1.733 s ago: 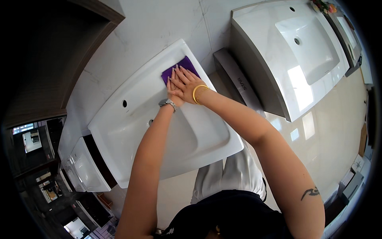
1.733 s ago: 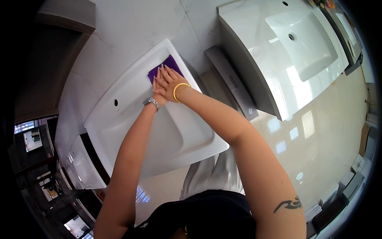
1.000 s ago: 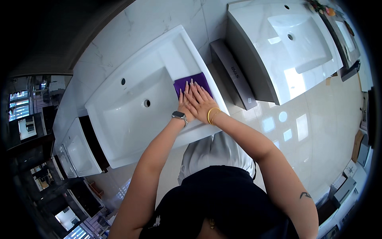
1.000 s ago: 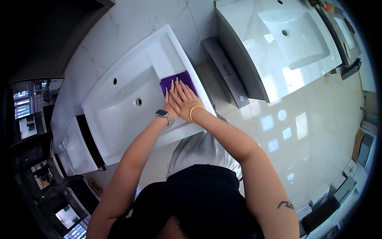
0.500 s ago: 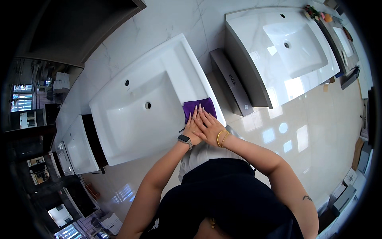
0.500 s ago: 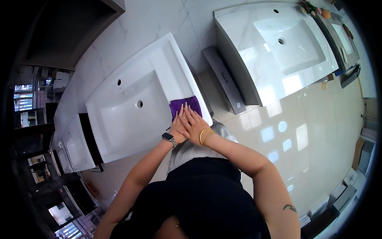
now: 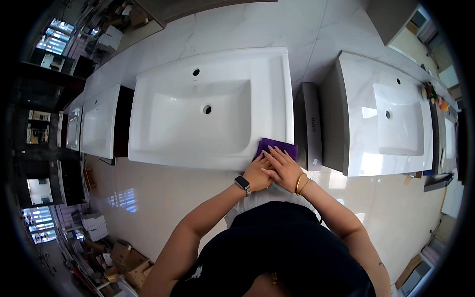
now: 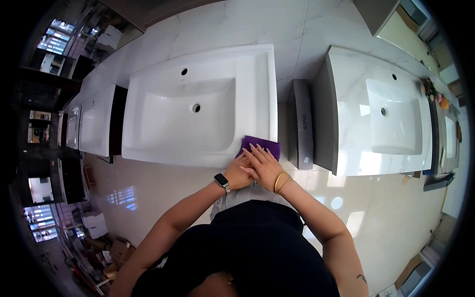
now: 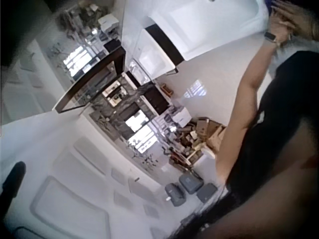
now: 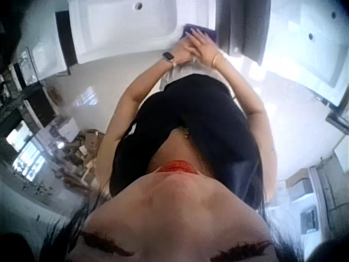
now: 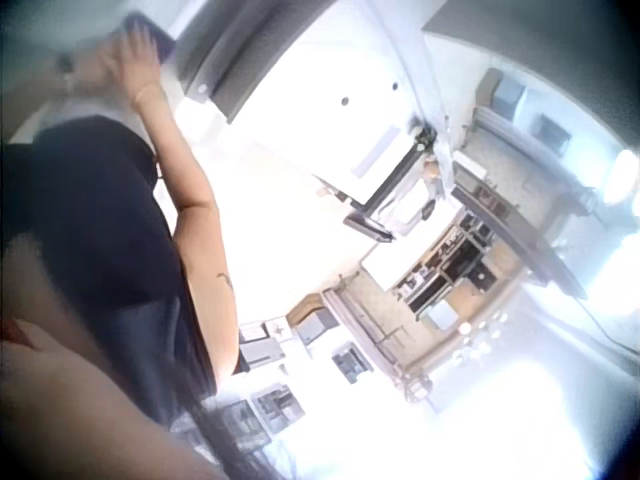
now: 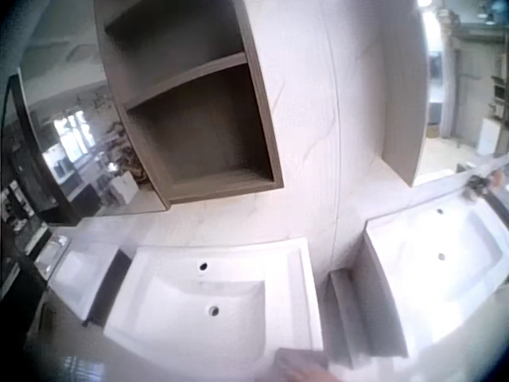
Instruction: The person wipes the interior of a cabinet, the surface of bathroom sinks, and cabinet doors with a purple cloth.
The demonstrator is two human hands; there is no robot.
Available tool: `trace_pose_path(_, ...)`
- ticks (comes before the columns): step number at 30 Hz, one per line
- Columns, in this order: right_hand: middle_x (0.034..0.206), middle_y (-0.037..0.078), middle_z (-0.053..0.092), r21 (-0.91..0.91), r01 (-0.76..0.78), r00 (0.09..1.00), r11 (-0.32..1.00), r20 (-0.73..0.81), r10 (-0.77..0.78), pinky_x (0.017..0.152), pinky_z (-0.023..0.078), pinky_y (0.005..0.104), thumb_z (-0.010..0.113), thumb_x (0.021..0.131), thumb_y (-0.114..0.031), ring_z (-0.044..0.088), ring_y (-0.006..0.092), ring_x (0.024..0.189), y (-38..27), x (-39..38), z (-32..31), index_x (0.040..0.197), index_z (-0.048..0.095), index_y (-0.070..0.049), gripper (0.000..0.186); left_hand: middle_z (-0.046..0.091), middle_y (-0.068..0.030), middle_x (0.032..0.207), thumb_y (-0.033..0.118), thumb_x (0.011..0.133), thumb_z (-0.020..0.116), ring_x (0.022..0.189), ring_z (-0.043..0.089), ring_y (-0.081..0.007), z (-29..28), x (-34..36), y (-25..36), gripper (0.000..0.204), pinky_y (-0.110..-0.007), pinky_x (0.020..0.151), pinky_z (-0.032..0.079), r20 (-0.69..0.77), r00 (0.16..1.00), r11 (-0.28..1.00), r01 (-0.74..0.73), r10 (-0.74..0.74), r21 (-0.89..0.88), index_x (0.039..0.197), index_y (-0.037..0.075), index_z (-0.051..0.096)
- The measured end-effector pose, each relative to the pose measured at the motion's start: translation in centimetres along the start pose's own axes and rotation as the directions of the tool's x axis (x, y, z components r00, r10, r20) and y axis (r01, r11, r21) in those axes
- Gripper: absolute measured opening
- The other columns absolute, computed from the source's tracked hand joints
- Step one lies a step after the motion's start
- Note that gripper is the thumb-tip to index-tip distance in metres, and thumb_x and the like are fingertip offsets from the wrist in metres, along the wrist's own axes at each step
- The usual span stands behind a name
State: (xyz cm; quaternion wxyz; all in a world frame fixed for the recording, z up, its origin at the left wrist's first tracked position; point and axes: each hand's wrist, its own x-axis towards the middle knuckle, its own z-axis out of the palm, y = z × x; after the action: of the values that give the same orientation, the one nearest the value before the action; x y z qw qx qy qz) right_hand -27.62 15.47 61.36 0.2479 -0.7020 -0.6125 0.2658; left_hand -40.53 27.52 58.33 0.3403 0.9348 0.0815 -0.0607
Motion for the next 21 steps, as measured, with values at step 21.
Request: trace_pose_path(21,0.16,0.018,0.005,-0.198,0.287,0.883,0.937,0.434,-0.179,0.118,0.018,0.0489,0.07,0.081,-0.044,0.012,0.0333,0.148,1.7,5.6,3.8,0.155,0.009,-0.015,0.1,0.043,-0.0149,0.146,0.039,0.09,0.059,0.139,0.035,-0.0272,1.6,-5.5,-3.8,0.067,-0.043,0.116,0.024,-0.356,0.925,0.942,0.231,-0.134,0.243,0.14,-0.001,0.042)
